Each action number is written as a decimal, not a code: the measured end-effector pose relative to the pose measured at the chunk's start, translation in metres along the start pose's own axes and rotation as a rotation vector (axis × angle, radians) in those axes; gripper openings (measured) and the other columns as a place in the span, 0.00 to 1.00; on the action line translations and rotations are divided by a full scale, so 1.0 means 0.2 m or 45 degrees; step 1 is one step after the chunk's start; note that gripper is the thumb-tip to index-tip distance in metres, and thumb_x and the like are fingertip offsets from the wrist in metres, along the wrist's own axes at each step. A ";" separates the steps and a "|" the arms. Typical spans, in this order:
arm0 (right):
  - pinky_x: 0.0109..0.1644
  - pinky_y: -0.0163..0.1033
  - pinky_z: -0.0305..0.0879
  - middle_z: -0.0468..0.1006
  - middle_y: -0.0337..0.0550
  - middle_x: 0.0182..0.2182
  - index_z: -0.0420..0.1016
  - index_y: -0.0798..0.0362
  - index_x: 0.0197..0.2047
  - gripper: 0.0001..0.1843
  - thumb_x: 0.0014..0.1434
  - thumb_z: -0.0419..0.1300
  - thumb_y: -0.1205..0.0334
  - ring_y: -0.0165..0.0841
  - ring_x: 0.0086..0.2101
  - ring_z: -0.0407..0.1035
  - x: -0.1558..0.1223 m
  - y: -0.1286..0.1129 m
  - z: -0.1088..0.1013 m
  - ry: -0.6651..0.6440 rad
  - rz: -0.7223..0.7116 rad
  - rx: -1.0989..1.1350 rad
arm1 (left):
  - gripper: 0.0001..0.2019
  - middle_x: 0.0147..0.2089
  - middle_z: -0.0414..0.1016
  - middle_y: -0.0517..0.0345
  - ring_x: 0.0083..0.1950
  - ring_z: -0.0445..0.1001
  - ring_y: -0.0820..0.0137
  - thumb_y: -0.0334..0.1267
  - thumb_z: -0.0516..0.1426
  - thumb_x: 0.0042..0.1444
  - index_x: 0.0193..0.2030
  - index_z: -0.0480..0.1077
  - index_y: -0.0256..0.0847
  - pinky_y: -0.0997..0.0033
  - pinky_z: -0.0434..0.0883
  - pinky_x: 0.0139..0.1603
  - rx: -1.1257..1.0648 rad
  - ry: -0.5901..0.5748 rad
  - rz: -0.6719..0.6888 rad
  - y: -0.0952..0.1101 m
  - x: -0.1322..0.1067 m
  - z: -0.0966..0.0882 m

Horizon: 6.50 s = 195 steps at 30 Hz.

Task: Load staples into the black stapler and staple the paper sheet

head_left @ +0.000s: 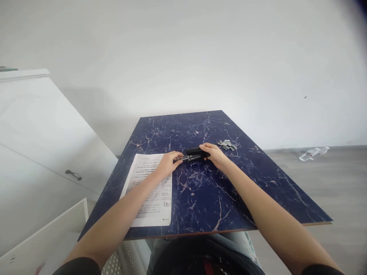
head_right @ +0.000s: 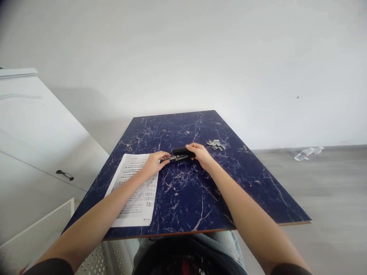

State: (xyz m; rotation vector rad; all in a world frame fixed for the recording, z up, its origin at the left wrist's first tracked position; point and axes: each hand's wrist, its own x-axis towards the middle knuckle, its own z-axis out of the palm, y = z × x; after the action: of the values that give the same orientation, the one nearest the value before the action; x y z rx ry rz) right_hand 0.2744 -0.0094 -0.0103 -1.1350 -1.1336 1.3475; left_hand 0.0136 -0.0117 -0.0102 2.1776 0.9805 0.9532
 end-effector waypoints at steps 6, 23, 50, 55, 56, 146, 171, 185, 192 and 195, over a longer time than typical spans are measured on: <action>0.30 0.38 0.64 0.69 0.39 0.27 0.67 0.50 0.28 0.21 0.53 0.68 0.43 0.34 0.30 0.65 -0.03 -0.06 0.01 0.026 -0.111 0.182 | 0.22 0.59 0.75 0.45 0.60 0.74 0.57 0.49 0.63 0.57 0.55 0.72 0.42 0.52 0.69 0.64 -0.604 0.337 -0.362 0.01 0.02 0.02; 0.59 0.58 0.62 0.74 0.51 0.49 0.76 0.46 0.43 0.12 0.57 0.67 0.51 0.48 0.51 0.67 -0.19 -0.16 0.14 -0.038 -0.995 -0.574 | 0.22 0.57 0.75 0.36 0.66 0.69 0.55 0.49 0.46 0.69 0.49 0.73 0.32 0.52 0.66 0.70 -1.628 0.174 -0.640 0.01 0.04 0.01; 0.47 0.50 0.70 0.75 0.46 0.40 0.72 0.48 0.43 0.13 0.64 0.60 0.49 0.41 0.41 0.71 -0.14 -0.13 0.11 0.315 -0.973 -0.624 | 0.10 0.46 0.80 0.40 0.47 0.81 0.62 0.34 0.55 0.67 0.47 0.74 0.29 0.56 0.76 0.57 -1.486 0.470 -0.547 -0.02 0.03 0.04; 0.27 0.40 0.66 0.65 0.39 0.26 0.65 0.49 0.30 0.20 0.61 0.59 0.41 0.34 0.27 0.64 -0.07 -0.09 0.07 0.307 -0.334 -0.095 | 0.11 0.45 0.79 0.45 0.40 0.79 0.68 0.40 0.61 0.61 0.45 0.76 0.33 0.66 0.77 0.42 -1.188 0.585 -0.486 -0.04 0.02 0.04; 0.26 0.39 0.64 0.64 0.39 0.26 0.64 0.49 0.28 0.21 0.59 0.60 0.40 0.34 0.27 0.63 -0.07 -0.08 0.07 0.271 -0.255 -0.050 | 0.12 0.44 0.79 0.46 0.39 0.78 0.69 0.41 0.62 0.60 0.45 0.76 0.34 0.68 0.77 0.39 -1.139 0.608 -0.493 -0.04 0.02 0.04; 0.40 0.39 0.66 0.77 0.44 0.42 0.80 0.47 0.52 0.28 0.50 0.71 0.45 0.34 0.34 0.69 -0.08 -0.17 -0.06 -0.573 -0.655 -1.061 | 0.13 0.27 0.77 0.46 0.31 0.76 0.58 0.40 0.56 0.61 0.28 0.78 0.40 0.65 0.63 0.36 0.729 0.125 -0.456 0.05 -0.05 -0.04; 0.38 0.37 0.63 0.75 0.41 0.34 0.79 0.52 0.37 0.14 0.52 0.71 0.52 0.32 0.33 0.69 0.00 -0.05 -0.07 -0.325 -0.753 -1.182 | 0.08 0.35 0.83 0.52 0.38 0.82 0.62 0.38 0.66 0.52 0.38 0.74 0.40 0.64 0.76 0.41 -0.257 0.287 -0.428 0.04 -0.03 0.06; 0.37 0.37 0.61 0.73 0.39 0.33 0.75 0.52 0.35 0.16 0.52 0.70 0.49 0.31 0.31 0.66 0.02 -0.02 -0.06 -0.330 -0.678 -1.126 | 0.13 0.38 0.84 0.53 0.41 0.82 0.61 0.32 0.66 0.48 0.41 0.72 0.41 0.63 0.75 0.45 -0.332 0.090 -0.418 0.05 -0.04 0.03; 0.38 0.37 0.61 0.74 0.39 0.34 0.75 0.51 0.36 0.15 0.53 0.69 0.50 0.32 0.32 0.67 0.02 -0.02 -0.06 -0.344 -0.704 -1.193 | 0.04 0.35 0.83 0.57 0.38 0.81 0.65 0.32 0.60 0.54 0.37 0.71 0.42 0.68 0.72 0.42 -0.173 0.205 -0.301 0.10 -0.04 0.05; 0.39 0.38 0.63 0.76 0.41 0.35 0.77 0.51 0.39 0.15 0.53 0.69 0.50 0.33 0.33 0.69 0.02 -0.02 -0.07 -0.344 -0.706 -1.233 | 0.02 0.34 0.81 0.58 0.35 0.79 0.68 0.33 0.57 0.58 0.37 0.70 0.42 0.70 0.70 0.38 -0.147 0.285 -0.265 0.12 -0.04 0.05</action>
State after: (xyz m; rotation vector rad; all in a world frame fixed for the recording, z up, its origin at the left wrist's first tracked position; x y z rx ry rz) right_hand 0.2881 -0.0046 -0.0076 -1.1437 -2.2286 0.4851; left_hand 0.0264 -0.0341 -0.0029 1.8613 1.1988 1.1391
